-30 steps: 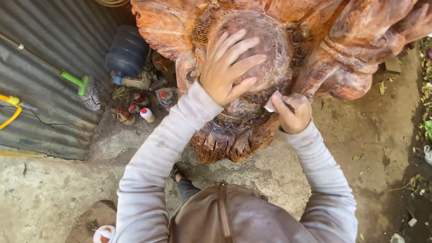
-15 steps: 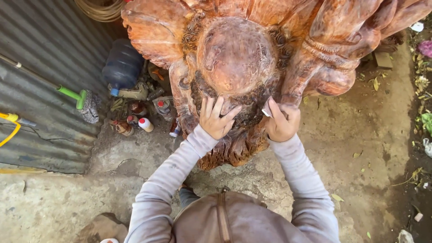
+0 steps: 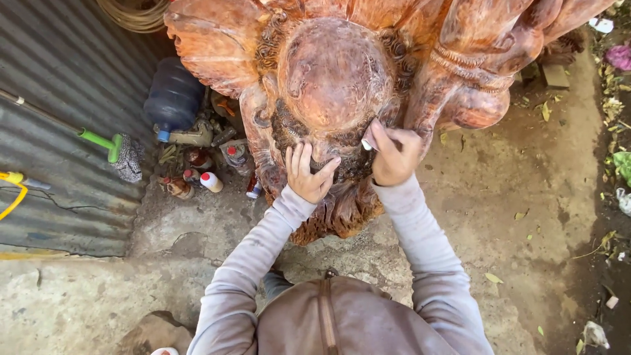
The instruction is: Hand-sanding a large, detailed wooden sculpture to smooth the surface and prepare it for finishing.
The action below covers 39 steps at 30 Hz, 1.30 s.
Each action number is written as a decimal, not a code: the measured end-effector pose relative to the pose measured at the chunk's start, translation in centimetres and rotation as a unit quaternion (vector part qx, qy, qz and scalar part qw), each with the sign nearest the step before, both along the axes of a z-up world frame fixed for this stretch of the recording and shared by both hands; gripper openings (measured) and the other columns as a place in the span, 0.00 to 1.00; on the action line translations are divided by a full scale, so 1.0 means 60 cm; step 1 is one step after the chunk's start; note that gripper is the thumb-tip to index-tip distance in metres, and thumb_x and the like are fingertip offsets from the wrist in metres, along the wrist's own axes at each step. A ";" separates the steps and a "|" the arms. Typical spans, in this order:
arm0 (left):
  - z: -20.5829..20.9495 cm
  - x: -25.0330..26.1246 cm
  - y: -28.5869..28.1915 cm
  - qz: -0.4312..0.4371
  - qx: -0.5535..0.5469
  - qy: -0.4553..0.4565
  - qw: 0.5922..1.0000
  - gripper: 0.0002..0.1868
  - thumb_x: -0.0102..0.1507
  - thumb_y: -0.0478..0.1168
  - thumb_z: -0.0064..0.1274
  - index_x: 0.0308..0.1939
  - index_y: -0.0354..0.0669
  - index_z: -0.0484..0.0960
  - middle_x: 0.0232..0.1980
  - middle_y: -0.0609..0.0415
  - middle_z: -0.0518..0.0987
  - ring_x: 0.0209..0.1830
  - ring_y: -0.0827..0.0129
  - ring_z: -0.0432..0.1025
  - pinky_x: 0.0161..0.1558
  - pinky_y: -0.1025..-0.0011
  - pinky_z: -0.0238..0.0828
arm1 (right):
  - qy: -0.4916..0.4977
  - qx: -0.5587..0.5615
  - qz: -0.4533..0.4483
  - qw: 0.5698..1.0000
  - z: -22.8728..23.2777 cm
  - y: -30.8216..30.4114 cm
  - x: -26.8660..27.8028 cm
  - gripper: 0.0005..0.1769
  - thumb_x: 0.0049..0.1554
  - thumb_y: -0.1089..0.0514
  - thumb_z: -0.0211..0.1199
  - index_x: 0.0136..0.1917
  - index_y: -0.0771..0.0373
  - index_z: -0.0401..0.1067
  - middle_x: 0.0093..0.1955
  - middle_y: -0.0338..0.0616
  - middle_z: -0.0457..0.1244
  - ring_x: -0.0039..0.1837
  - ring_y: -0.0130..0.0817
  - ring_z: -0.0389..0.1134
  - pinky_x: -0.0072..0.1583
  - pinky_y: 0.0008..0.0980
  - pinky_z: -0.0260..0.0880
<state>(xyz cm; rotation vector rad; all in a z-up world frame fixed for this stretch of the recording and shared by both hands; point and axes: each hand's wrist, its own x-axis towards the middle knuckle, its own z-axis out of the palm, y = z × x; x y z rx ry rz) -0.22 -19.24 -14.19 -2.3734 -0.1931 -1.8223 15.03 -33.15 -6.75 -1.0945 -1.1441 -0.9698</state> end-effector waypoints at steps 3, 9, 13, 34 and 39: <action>-0.005 -0.002 -0.003 -0.008 -0.011 0.000 1.000 0.21 0.66 0.52 0.49 0.64 0.78 0.80 0.70 0.35 0.68 0.72 0.39 0.62 0.69 0.38 0.55 | 0.066 0.024 0.101 0.992 -0.058 0.031 0.002 0.06 0.59 0.77 0.62 0.51 0.78 0.75 0.42 0.52 0.61 0.40 0.39 0.66 0.42 0.35 0.70; -0.034 0.003 0.002 0.000 -0.016 -0.012 1.000 0.21 0.65 0.52 0.49 0.62 0.78 0.81 0.69 0.35 0.70 0.72 0.37 0.62 0.69 0.37 0.56 | -0.016 0.062 -0.053 0.997 0.028 -0.003 0.021 0.08 0.56 0.76 0.68 0.49 0.76 0.83 0.41 0.53 0.60 0.41 0.41 0.66 0.44 0.37 0.69; -0.045 0.000 0.005 -0.006 -0.021 -0.004 1.000 0.22 0.64 0.51 0.50 0.62 0.77 0.81 0.71 0.35 0.68 0.73 0.37 0.61 0.69 0.37 0.55 | -0.004 0.031 -0.063 0.998 -0.024 0.006 0.029 0.09 0.57 0.75 0.66 0.51 0.73 0.83 0.42 0.52 0.60 0.41 0.42 0.65 0.44 0.37 0.68; -0.156 -0.074 -0.028 -0.056 -0.188 0.096 0.976 0.23 0.68 0.58 0.45 0.64 0.59 0.74 0.73 0.21 0.57 0.74 0.25 0.52 0.69 0.29 0.47 | 0.240 -0.252 0.065 0.935 -0.316 -0.218 -0.184 0.19 0.60 0.67 0.57 0.61 0.63 0.81 0.47 0.49 0.60 0.46 0.43 0.66 0.49 0.37 0.68; -0.039 -0.026 -0.092 -0.020 -0.261 0.029 0.965 0.48 0.69 0.62 0.44 0.77 0.25 0.50 0.75 0.08 0.41 0.76 0.15 0.41 0.71 0.33 0.45 | 0.301 -0.272 0.127 0.905 -0.332 -0.217 -0.226 0.17 0.57 0.70 0.62 0.57 0.64 0.82 0.45 0.52 0.63 0.45 0.45 0.67 0.48 0.40 0.69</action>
